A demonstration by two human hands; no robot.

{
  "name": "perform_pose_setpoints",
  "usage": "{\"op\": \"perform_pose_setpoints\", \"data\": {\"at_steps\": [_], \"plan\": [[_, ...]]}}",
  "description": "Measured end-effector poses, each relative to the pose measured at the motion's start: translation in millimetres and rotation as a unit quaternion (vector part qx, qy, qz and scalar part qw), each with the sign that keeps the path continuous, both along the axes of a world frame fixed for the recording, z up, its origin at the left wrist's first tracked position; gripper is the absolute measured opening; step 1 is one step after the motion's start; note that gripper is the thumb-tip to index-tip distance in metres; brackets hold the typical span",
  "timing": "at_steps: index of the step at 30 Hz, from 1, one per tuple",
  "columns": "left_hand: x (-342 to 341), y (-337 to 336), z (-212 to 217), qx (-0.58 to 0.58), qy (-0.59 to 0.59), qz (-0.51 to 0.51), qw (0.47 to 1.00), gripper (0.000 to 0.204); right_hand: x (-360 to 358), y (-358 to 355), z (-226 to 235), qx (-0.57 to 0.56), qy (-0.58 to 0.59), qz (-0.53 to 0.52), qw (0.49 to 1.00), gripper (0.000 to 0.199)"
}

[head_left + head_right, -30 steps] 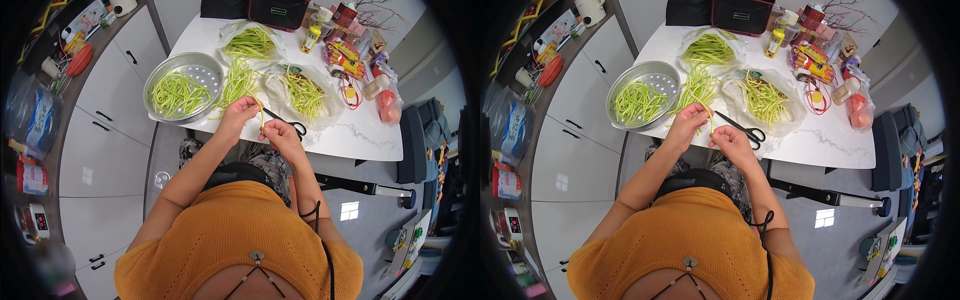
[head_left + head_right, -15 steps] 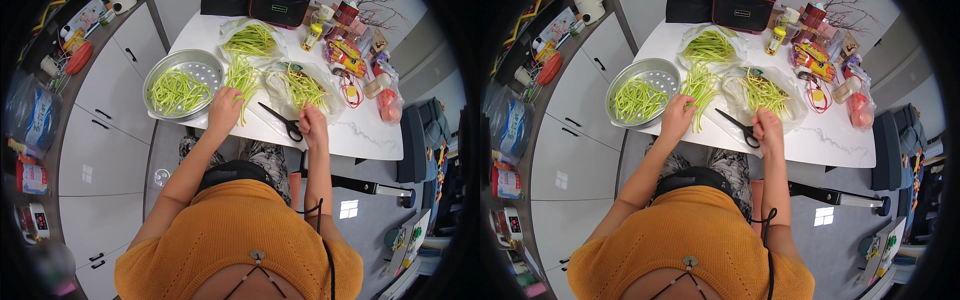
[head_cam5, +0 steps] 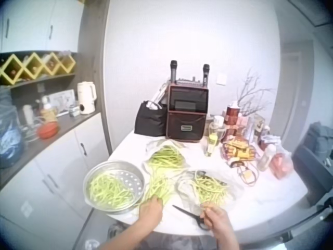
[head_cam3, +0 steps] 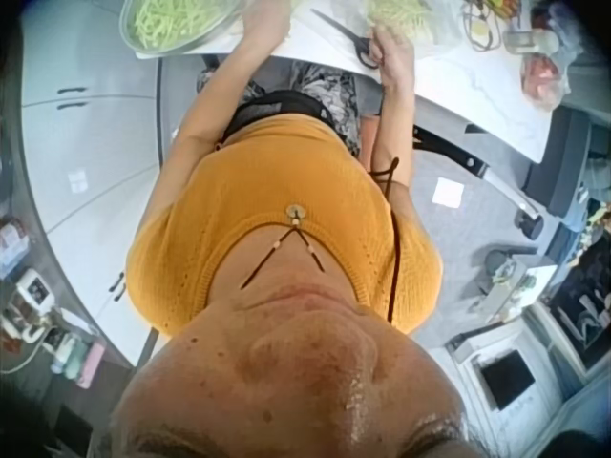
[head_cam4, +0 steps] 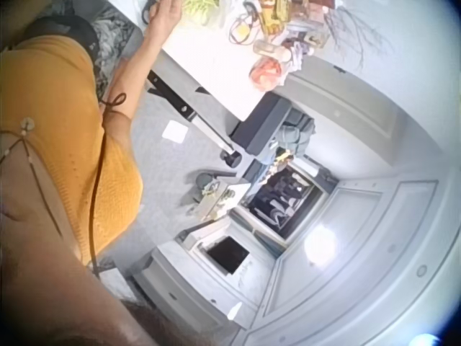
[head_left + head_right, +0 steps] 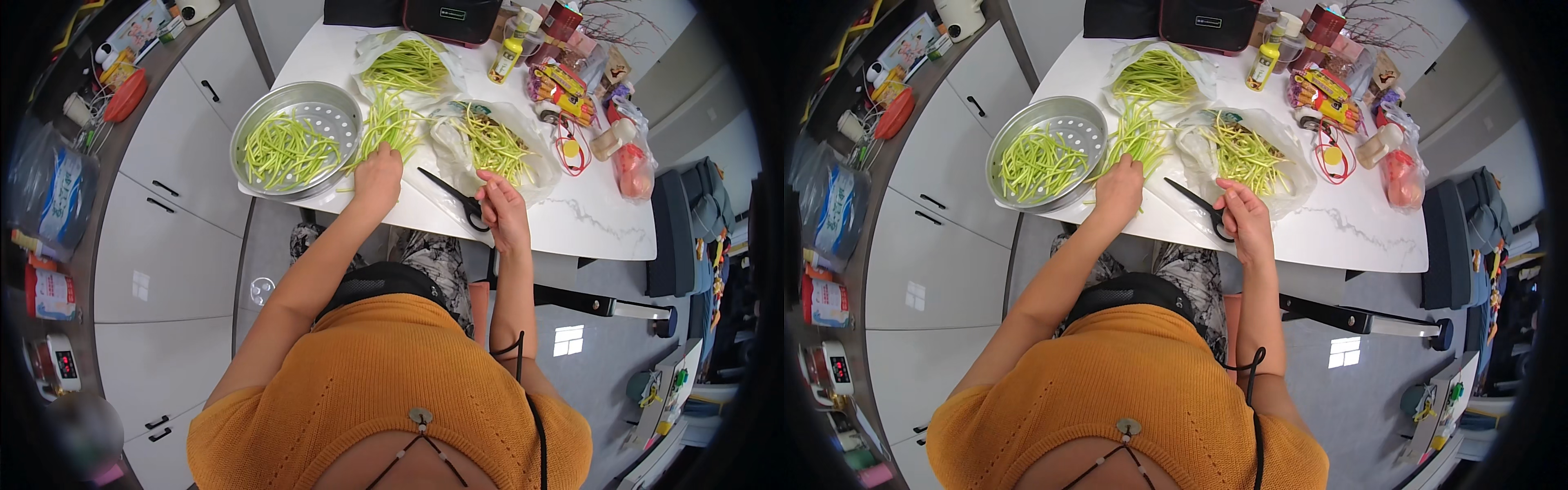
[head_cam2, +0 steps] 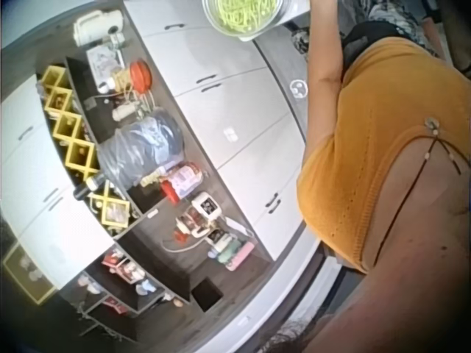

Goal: The person peels the skin off long green vegetables using scissors and places the prepared strips into a metal steamer basket.

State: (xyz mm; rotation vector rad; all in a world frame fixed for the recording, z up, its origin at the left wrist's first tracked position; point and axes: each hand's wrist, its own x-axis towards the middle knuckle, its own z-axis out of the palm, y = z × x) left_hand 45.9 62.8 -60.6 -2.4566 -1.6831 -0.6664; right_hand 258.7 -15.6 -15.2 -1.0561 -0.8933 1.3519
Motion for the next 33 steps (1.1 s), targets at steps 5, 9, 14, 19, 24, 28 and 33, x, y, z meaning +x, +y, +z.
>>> {"op": "perform_pose_setpoints", "data": {"at_steps": [5,9,14,19,24,28,33], "plan": [[1.3,2.1,3.0,0.013,-0.013,0.005,1.0,0.007,-1.8,-0.3,-6.1,0.009,-0.054,-0.001,0.999,0.023],[1.6,-6.6,17.1,0.032,-0.099,0.0,0.995,0.006,-7.0,-1.9,-5.0,0.02,-0.095,-0.012,0.995,0.021],[-3.4,-36.6,48.8,0.055,-0.238,-0.074,0.967,0.007,-13.9,-4.8,-3.2,0.053,-0.166,-0.036,0.984,0.016],[-9.8,-51.5,57.6,0.114,-0.239,-0.157,0.951,0.009,-35.2,-16.7,27.4,0.281,-0.392,-0.177,0.858,0.016],[-16.2,-58.0,67.2,0.151,-0.222,-0.182,0.946,0.009,-33.3,-6.6,43.1,0.358,-0.599,-0.067,0.713,0.019],[-20.7,-62.4,72.2,0.171,-0.229,-0.182,0.941,0.01,-32.4,-17.2,39.0,0.237,-0.507,0.048,0.827,0.015],[-22.7,-71.6,71.2,0.166,-0.282,-0.202,0.923,0.013,-43.7,-31.6,42.6,0.147,-0.383,0.138,0.901,0.012]]}}
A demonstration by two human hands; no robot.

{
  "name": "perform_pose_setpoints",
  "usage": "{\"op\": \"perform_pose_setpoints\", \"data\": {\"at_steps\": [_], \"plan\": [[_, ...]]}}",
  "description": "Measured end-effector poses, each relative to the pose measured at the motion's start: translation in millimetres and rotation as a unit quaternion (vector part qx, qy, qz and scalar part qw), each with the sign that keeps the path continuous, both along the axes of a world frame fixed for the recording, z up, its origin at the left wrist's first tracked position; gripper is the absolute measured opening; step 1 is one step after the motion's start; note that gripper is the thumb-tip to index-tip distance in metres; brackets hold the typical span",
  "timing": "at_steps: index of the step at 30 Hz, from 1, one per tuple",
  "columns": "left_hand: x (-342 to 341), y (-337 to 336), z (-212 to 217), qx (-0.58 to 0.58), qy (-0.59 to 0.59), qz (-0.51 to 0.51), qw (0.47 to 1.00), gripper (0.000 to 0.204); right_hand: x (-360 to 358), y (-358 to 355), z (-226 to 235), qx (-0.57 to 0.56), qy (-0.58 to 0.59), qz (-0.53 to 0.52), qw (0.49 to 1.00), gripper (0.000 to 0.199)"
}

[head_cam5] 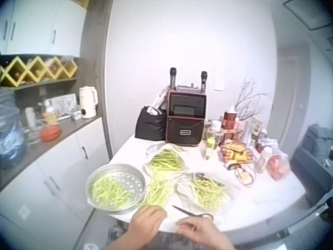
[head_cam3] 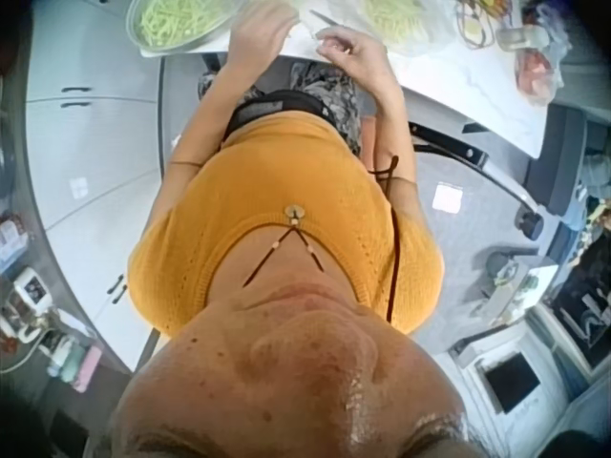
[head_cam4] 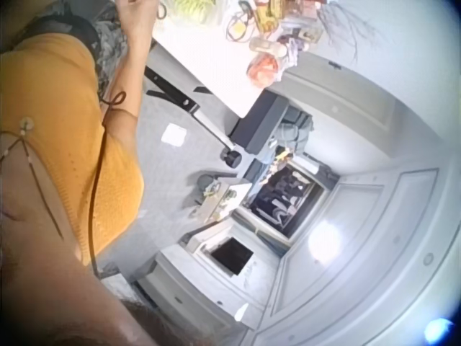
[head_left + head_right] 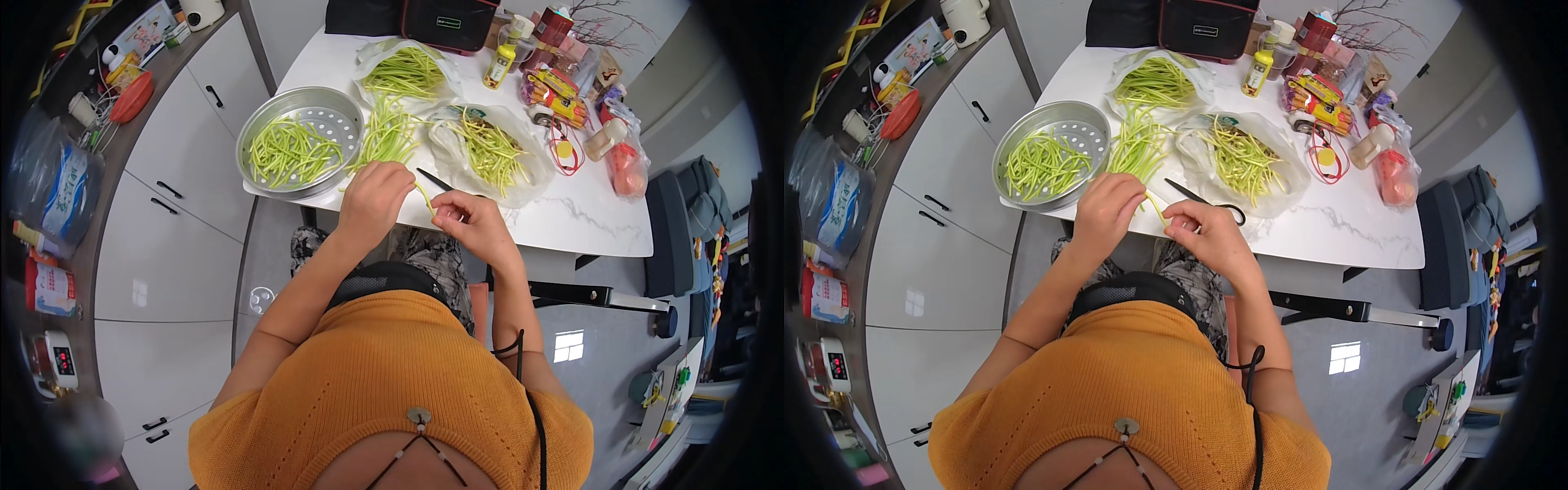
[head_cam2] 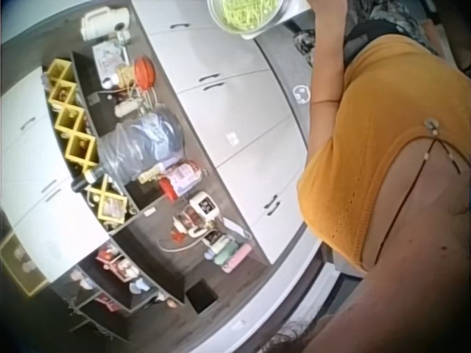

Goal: The person peels the skin off long green vegetables using scissors and places the prepared strips into a metal steamer basket.

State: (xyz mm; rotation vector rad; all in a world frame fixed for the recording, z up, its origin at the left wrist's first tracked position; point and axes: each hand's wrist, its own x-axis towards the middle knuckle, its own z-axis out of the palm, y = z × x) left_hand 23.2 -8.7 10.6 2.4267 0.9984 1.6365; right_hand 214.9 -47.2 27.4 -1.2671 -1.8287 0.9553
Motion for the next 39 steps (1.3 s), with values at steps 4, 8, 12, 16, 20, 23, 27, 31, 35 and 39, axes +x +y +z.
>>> {"op": "perform_pose_setpoints", "data": {"at_steps": [4,8,12,16,20,23,27,31,35,39], "plan": [[-2.3,-10.8,-6.1,-0.141,-0.083,-0.022,0.986,0.012,3.8,-15.6,4.1,-0.125,0.23,0.05,0.964,0.01],[-2.2,-28.4,-12.2,-0.284,-0.161,-0.073,0.942,0.012,5.6,-16.1,-3.3,-0.1,0.384,0.048,0.917,0.018],[4.2,-43.2,-16.8,-0.331,-0.137,-0.108,0.927,0.013,1.2,-23.5,0.2,-0.119,0.476,0.08,0.868,0.034],[6.0,-43.4,-22.7,-0.342,-0.1,-0.123,0.926,0.014,1.4,-22.2,-2.7,-0.142,0.49,0.109,0.853,0.045],[3.8,-46.0,-19.7,-0.342,-0.104,-0.122,0.926,0.014,1.4,-16.0,-7.3,-0.139,0.493,0.073,0.856,0.048],[2.9,-48.6,-16.1,-0.332,-0.095,-0.121,0.931,0.014,1.0,-12.2,-10.6,-0.148,0.502,0.07,0.849,0.049],[2.0,-47.8,-16.8,-0.321,-0.089,-0.117,0.936,0.014,0.7,-11.7,-15.3,-0.156,0.513,0.078,0.841,0.05],[1.7,-48.4,-16.6,-0.321,-0.079,-0.114,0.937,0.014,-0.2,-12.8,-12.2,-0.153,0.501,0.073,0.849,0.049],[1.2,-48.3,-15.8,-0.32,-0.075,-0.116,0.937,0.015,-1.4,-13.4,-8.4,-0.141,0.474,0.059,0.867,0.046],[0.9,-48.8,-14.2,-0.324,-0.074,-0.117,0.936,0.014,3.2,-9.3,-15.6,-0.107,0.444,0.045,0.888,0.038]]}}
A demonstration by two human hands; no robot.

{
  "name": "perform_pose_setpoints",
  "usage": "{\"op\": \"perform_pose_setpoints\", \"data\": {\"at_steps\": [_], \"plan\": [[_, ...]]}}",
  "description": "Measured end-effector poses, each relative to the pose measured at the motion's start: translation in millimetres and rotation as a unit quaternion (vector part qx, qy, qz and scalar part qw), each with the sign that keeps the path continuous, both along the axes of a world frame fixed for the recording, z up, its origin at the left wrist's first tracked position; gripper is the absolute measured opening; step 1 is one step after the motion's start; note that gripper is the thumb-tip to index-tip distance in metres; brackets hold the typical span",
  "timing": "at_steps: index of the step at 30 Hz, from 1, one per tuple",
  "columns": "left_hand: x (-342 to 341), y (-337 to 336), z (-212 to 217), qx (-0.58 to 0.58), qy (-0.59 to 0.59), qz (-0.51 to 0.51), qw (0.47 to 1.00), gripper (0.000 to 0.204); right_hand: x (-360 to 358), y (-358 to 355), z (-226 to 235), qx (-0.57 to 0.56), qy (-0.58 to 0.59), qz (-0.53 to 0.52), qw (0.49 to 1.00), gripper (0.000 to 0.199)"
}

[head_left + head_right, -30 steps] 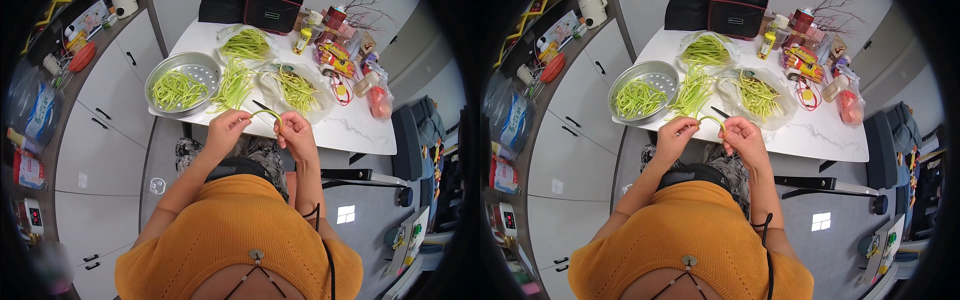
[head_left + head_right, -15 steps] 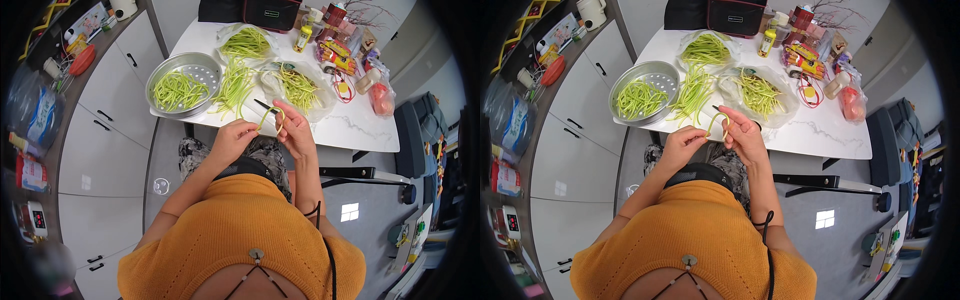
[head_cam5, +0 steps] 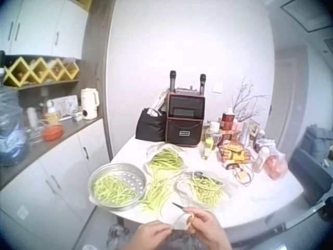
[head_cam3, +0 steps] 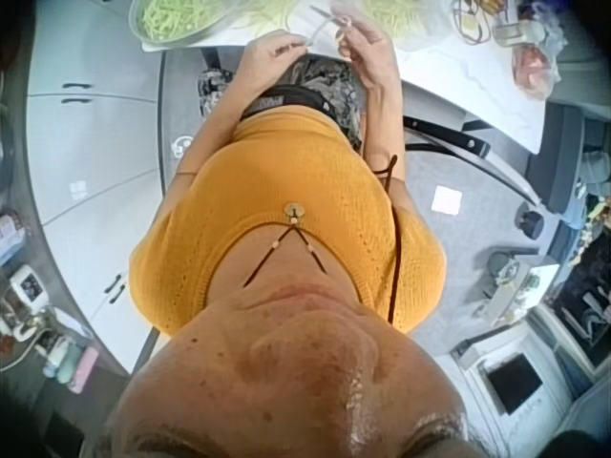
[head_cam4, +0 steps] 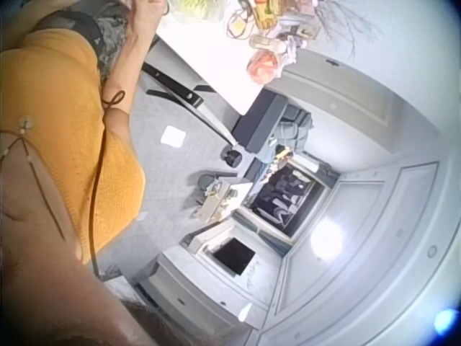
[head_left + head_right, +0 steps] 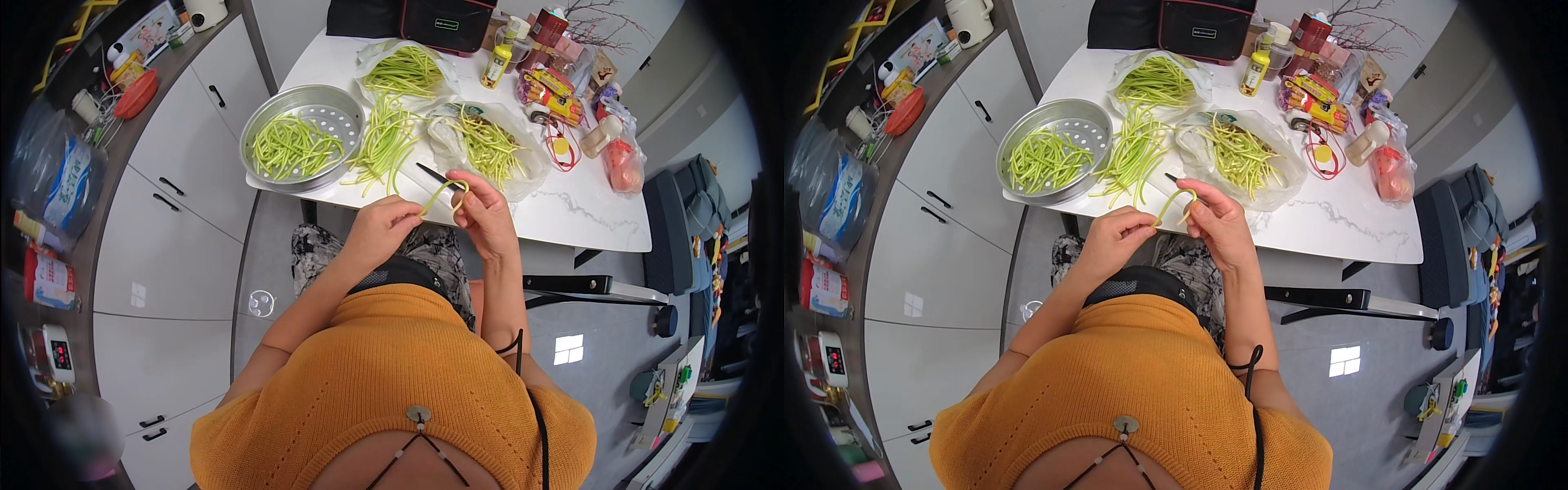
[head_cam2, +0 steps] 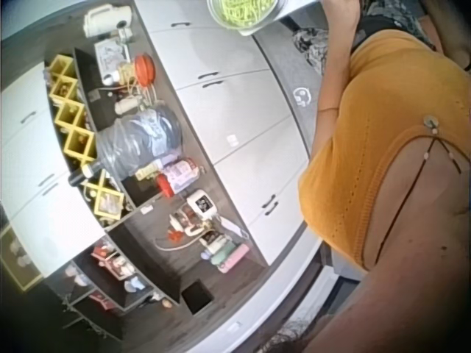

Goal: The person peels the skin off long green vegetables using scissors and places the prepared strips into a metal steamer basket.

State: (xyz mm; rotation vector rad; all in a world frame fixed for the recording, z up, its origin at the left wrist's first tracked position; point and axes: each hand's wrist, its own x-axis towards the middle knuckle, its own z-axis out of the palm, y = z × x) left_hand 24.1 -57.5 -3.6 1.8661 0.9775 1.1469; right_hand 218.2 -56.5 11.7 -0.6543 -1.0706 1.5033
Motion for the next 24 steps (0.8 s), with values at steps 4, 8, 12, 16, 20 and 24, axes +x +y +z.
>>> {"op": "perform_pose_setpoints", "data": {"at_steps": [4,8,12,16,20,24], "plan": [[0.0,0.1,1.5,-0.012,0.002,-0.009,1.0,0.014,-1.7,-0.4,2.6,0.012,-0.004,-0.044,0.999,0.028],[-0.2,0.4,3.6,-0.01,0.014,-0.008,1.0,0.014,-3.1,-0.3,0.0,-0.002,0.012,-0.087,0.996,0.022],[-0.1,1.5,3.2,-0.008,0.011,-0.008,1.0,0.013,1.5,1.3,-6.3,0.004,-0.003,-0.102,0.995,0.021],[-0.8,3.4,0.9,-0.049,-0.02,-0.024,0.998,0.013,2.9,4.9,-6.0,0.003,-0.024,-0.123,0.992,0.022],[-2.6,5.3,7.8,-0.232,-0.139,-0.105,0.957,0.016,3.9,4.5,-2.4,-0.023,-0.077,-0.153,0.985,0.023],[-9.0,10.6,11.7,-0.342,-0.275,-0.148,0.886,0.015,-7.0,4.1,2.0,0.025,-0.105,-0.217,0.97,0.028]]}}
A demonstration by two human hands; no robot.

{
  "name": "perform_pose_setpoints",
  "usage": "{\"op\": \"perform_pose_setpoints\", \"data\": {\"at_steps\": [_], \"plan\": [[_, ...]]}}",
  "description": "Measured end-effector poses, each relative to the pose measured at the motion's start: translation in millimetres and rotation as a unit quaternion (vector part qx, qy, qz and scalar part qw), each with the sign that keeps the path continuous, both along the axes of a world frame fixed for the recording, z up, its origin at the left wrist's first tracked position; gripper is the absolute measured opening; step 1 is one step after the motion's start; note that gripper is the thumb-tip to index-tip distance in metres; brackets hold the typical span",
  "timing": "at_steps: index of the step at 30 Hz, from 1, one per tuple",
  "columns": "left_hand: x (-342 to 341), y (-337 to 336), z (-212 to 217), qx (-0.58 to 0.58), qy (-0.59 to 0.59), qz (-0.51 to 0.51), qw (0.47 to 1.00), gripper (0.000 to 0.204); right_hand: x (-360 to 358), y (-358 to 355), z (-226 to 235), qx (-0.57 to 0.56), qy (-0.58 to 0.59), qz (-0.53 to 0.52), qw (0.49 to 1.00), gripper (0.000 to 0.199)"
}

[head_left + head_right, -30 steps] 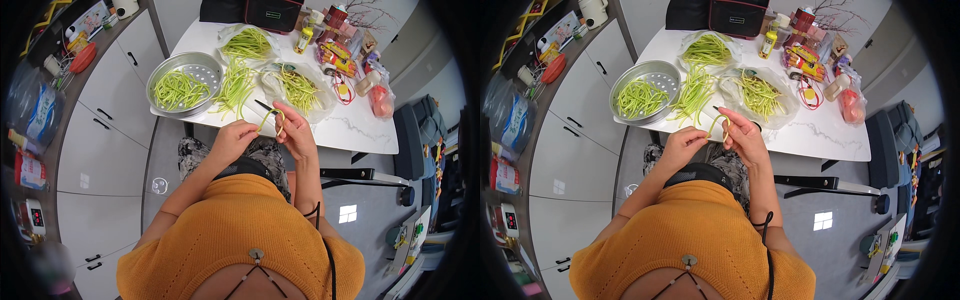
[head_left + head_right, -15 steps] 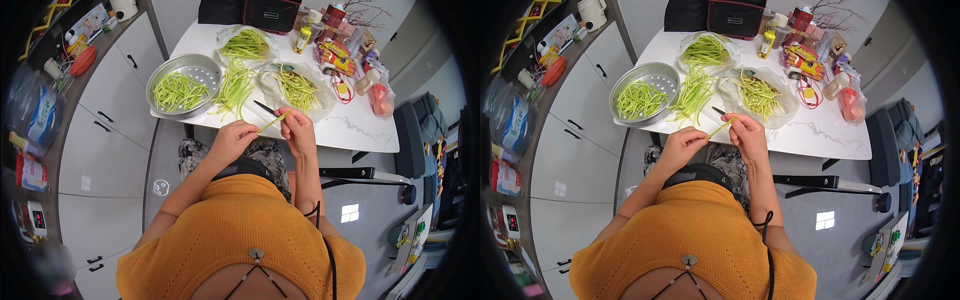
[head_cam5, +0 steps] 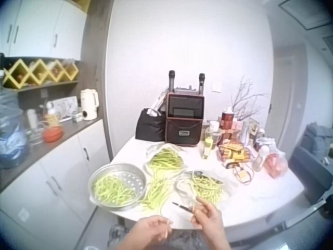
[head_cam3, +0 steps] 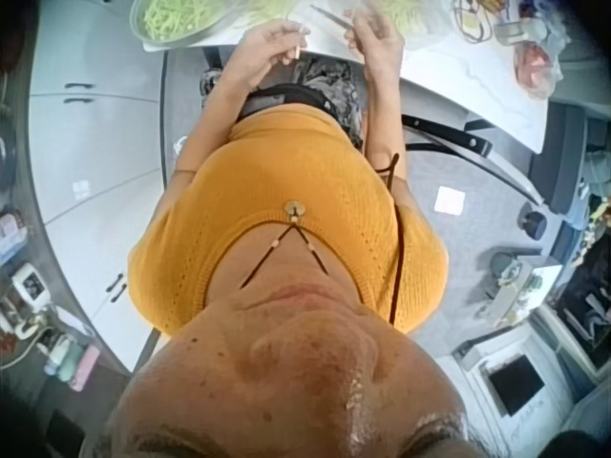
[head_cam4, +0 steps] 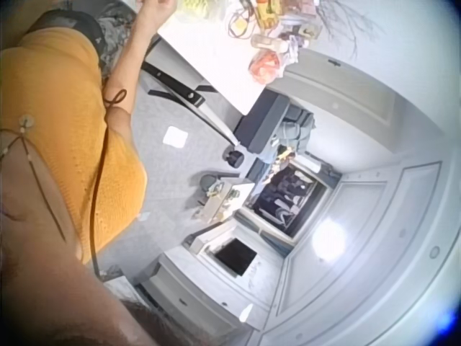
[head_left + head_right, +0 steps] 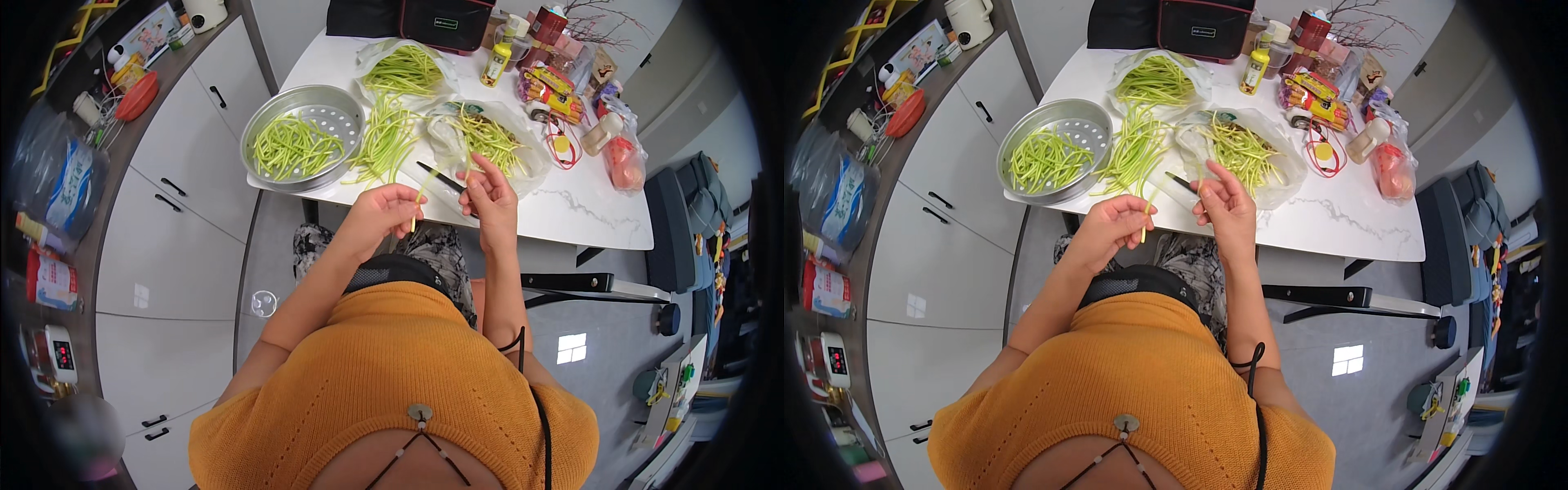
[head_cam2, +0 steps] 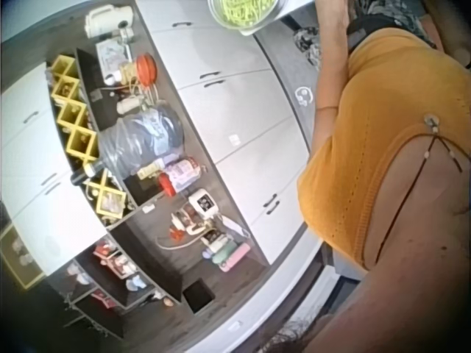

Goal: The person peels the skin off long green vegetables using scissors and places the prepared strips into a metal steamer basket.

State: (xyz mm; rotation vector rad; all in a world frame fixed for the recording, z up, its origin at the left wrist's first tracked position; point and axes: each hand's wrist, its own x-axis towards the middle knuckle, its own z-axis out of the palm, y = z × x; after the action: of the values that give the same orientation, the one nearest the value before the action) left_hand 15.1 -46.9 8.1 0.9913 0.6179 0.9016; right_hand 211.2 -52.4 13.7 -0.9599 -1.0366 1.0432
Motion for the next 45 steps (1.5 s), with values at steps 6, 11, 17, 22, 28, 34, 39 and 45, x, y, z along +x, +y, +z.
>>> {"op": "perform_pose_setpoints", "data": {"at_steps": [6,11,17,22,28,34,39,45], "plan": [[-1.3,9.7,-6.7,-0.091,-0.122,0.042,0.988,0.012,3.6,-0.8,-8.0,-0.023,-0.155,0.023,0.987,0.022],[0.7,11.9,-18.5,-0.099,-0.142,0.03,0.984,0.017,-12.0,-4.2,-13.6,-0.03,-0.211,0.14,0.967,0.015],[7.5,9.3,-19.0,-0.059,-0.077,0.064,0.993,0.019,-18.8,-4.9,-15.9,-0.057,-0.214,0.18,0.958,0.014],[6.3,8.2,-10.2,0.094,0.053,0.158,0.981,0.015,-17.7,-6.6,-15.4,-0.051,-0.253,0.155,0.954,0.013],[5.6,10.2,-17.6,0.265,0.249,0.13,0.923,0.017,-18.5,-7.6,0.0,0.056,-0.286,0.012,0.956,0.01],[7.4,7.2,-7.6,0.158,0.209,-0.019,0.965,0.017,-16.1,-6.9,3.1,0.094,-0.335,0.008,0.938,0.009],[6.1,5.0,-1.4,0.158,0.212,-0.064,0.962,0.018,-16.3,-5.0,1.3,0.119,-0.352,0.0,0.928,0.008],[6.5,8.6,-11.1,0.119,0.152,-0.065,0.979,0.019,-9.4,1.0,-5.1,0.06,-0.303,0.014,0.951,0.007]]}}
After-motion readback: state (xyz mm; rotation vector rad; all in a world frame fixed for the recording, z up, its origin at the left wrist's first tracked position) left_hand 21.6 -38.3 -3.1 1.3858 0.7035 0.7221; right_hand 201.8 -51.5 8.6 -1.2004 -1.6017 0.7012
